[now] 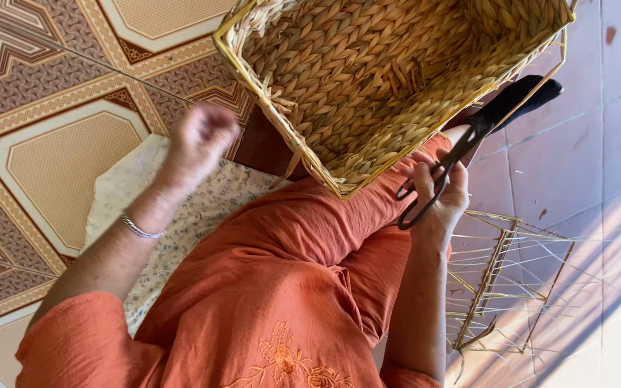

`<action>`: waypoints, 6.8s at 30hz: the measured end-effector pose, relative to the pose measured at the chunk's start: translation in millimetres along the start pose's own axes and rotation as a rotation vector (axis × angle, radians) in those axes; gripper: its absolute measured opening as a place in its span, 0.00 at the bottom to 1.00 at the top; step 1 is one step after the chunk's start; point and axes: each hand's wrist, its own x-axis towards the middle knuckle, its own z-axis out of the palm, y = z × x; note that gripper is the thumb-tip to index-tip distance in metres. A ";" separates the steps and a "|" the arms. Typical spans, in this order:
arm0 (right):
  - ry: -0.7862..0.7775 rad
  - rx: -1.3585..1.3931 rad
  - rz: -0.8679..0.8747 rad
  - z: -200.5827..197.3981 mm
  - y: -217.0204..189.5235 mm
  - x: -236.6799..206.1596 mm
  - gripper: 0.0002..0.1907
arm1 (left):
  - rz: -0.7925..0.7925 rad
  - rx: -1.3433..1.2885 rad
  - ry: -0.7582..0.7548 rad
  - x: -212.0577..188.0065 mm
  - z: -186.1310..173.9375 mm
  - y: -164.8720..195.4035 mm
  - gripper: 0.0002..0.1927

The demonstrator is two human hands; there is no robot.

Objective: The person trims excess woven material from the edges of a rectangular basket using shears. They rotate the basket to access different sides and cut protruding strands flush with the frame.

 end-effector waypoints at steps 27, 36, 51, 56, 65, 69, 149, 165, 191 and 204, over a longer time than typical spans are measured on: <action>-0.686 -0.665 0.150 166.5 -24.4 -35.4 0.28 | -0.107 -0.528 0.090 75.3 28.5 2.1 0.09; -0.609 -0.769 0.222 212.9 -29.4 -6.5 0.40 | -0.098 -0.253 0.040 79.0 28.2 8.4 0.14; -0.567 -0.733 0.220 211.1 -13.3 -9.0 0.37 | -0.130 -0.267 0.025 68.6 30.0 -8.2 0.13; -0.642 -0.674 0.120 166.9 -16.2 -51.1 0.31 | -0.199 -0.050 0.122 73.5 1.0 -24.9 0.09; 0.098 -0.231 -0.108 38.3 -32.7 -58.5 0.18 | 0.426 0.227 0.100 137.7 -37.1 11.6 0.21; 0.283 -0.134 0.017 22.2 -25.1 -22.0 0.24 | 0.328 0.254 -0.173 185.2 -25.3 59.9 0.23; -1.388 -1.351 0.014 106.7 -121.1 -15.5 0.36 | -0.063 0.389 -1.000 5.1 67.4 80.0 0.05; -1.347 -1.236 -0.192 92.4 -110.7 -17.4 0.37 | 0.394 0.700 -0.813 3.5 53.8 71.8 0.04; -1.535 -1.222 -0.223 125.4 -90.3 -26.4 0.37 | 0.174 0.876 -1.274 11.7 23.7 105.7 0.03; -1.291 -1.285 -0.207 99.4 -117.6 7.5 0.39 | 0.436 0.906 -0.895 6.6 30.0 85.3 0.04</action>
